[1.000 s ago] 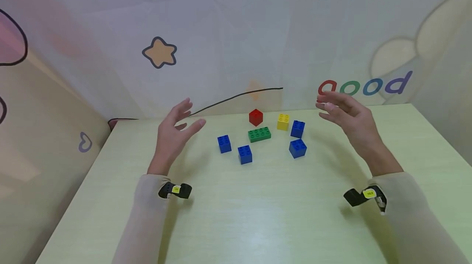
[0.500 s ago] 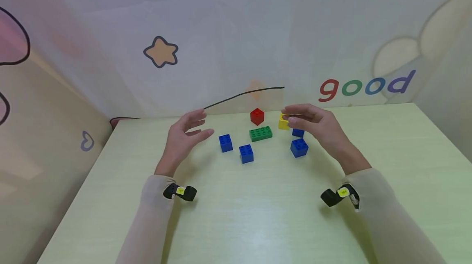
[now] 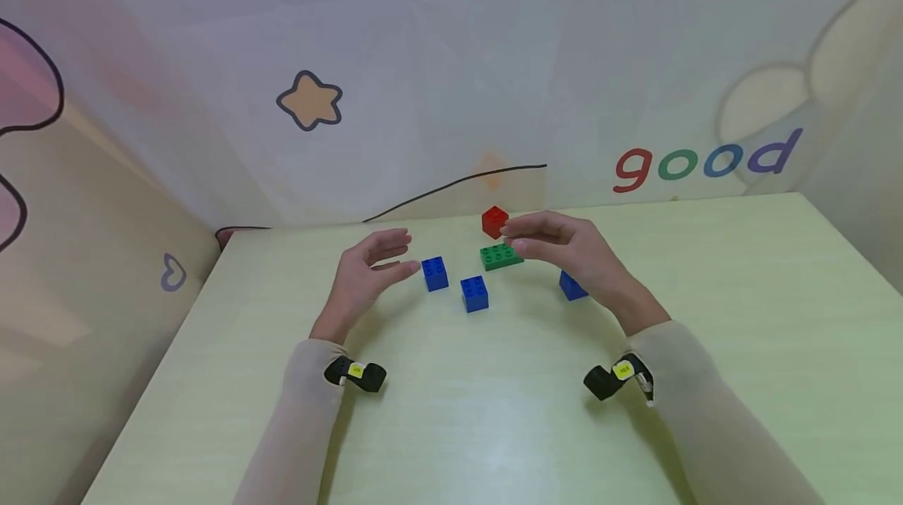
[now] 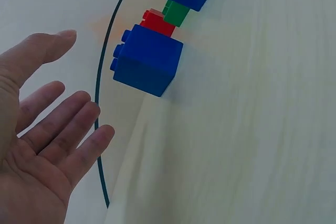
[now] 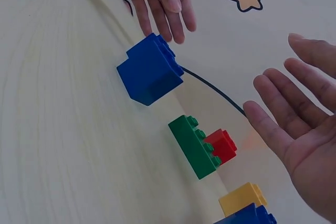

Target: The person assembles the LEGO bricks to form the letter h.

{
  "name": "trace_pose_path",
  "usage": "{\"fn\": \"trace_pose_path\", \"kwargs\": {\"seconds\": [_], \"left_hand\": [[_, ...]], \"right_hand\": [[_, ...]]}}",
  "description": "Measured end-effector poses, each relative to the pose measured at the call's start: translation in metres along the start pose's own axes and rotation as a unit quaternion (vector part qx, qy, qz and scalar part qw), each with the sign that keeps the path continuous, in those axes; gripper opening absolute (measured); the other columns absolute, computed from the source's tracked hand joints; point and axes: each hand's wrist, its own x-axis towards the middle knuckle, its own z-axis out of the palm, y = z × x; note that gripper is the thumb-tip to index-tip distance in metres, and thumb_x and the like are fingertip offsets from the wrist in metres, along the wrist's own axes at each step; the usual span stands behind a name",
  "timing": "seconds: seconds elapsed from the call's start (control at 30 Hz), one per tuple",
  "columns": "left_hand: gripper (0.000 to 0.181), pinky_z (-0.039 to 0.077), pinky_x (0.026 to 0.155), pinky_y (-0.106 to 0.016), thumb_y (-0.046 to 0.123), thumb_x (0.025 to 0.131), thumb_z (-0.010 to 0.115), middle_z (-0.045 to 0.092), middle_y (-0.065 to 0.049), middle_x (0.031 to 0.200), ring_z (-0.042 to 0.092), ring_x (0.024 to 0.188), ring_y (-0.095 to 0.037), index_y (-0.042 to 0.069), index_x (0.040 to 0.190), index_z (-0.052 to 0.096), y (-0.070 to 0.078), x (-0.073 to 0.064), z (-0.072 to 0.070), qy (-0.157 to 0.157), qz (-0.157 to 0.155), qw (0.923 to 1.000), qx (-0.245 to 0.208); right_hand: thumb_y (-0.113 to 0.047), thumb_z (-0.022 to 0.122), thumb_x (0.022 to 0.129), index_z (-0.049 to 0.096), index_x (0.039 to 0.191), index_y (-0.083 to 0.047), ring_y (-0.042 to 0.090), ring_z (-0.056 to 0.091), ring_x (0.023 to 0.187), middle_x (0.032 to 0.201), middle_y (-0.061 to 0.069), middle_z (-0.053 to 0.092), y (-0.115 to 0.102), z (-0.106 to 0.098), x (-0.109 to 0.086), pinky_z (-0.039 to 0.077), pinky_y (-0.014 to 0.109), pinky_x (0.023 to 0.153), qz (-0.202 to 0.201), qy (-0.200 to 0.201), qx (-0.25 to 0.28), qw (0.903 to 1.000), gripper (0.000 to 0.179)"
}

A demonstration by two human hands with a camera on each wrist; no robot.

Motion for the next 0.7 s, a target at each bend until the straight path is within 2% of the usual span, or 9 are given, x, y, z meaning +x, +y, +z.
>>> {"fn": "trace_pose_path", "kwargs": {"seconds": [0.17,0.27,0.4,0.7], "left_hand": [[0.056,0.053,0.107,-0.041,0.015,0.096,0.082,0.062,-0.018,0.146,0.060,0.134,-0.031,0.005,0.146,0.061,-0.002,0.000,0.003,-0.004,-0.005,1.0000,0.006],[0.056,0.053,0.108,-0.044,0.015,0.096,0.082,0.064,-0.015,0.145,0.060,0.134,-0.031,0.004,0.147,0.060,-0.001,-0.001,0.004,-0.006,-0.013,0.9999,0.010],[0.055,0.051,0.110,-0.046,0.016,0.097,0.081,0.064,-0.014,0.145,0.061,0.134,-0.030,0.003,0.146,0.061,-0.002,-0.002,0.005,-0.008,-0.023,0.9996,0.013],[0.051,0.052,0.108,-0.048,0.019,0.097,0.082,0.067,-0.012,0.141,0.063,0.131,-0.030,0.005,0.143,0.065,-0.006,-0.002,0.014,-0.017,-0.036,0.9991,0.015]], "right_hand": [[-0.027,0.075,0.102,0.069,0.138,-0.012,0.021,0.066,0.125,0.132,0.005,0.073,-0.001,0.009,0.002,0.055,0.034,0.104,0.004,-0.008,0.004,0.9999,0.040],[-0.026,0.076,0.101,0.070,0.138,-0.013,0.020,0.067,0.124,0.132,0.004,0.073,0.001,0.014,0.002,0.055,0.033,0.103,0.013,-0.012,0.020,0.9996,0.039],[-0.019,0.076,0.101,0.070,0.137,-0.009,0.022,0.068,0.123,0.133,0.008,0.072,0.004,0.024,0.003,0.056,0.031,0.101,0.015,-0.027,0.042,0.9986,0.038],[-0.016,0.074,0.103,0.069,0.138,-0.008,0.025,0.067,0.126,0.138,0.015,0.068,0.011,0.040,0.003,0.055,0.030,0.102,0.028,-0.055,0.027,0.9977,0.037]]}}
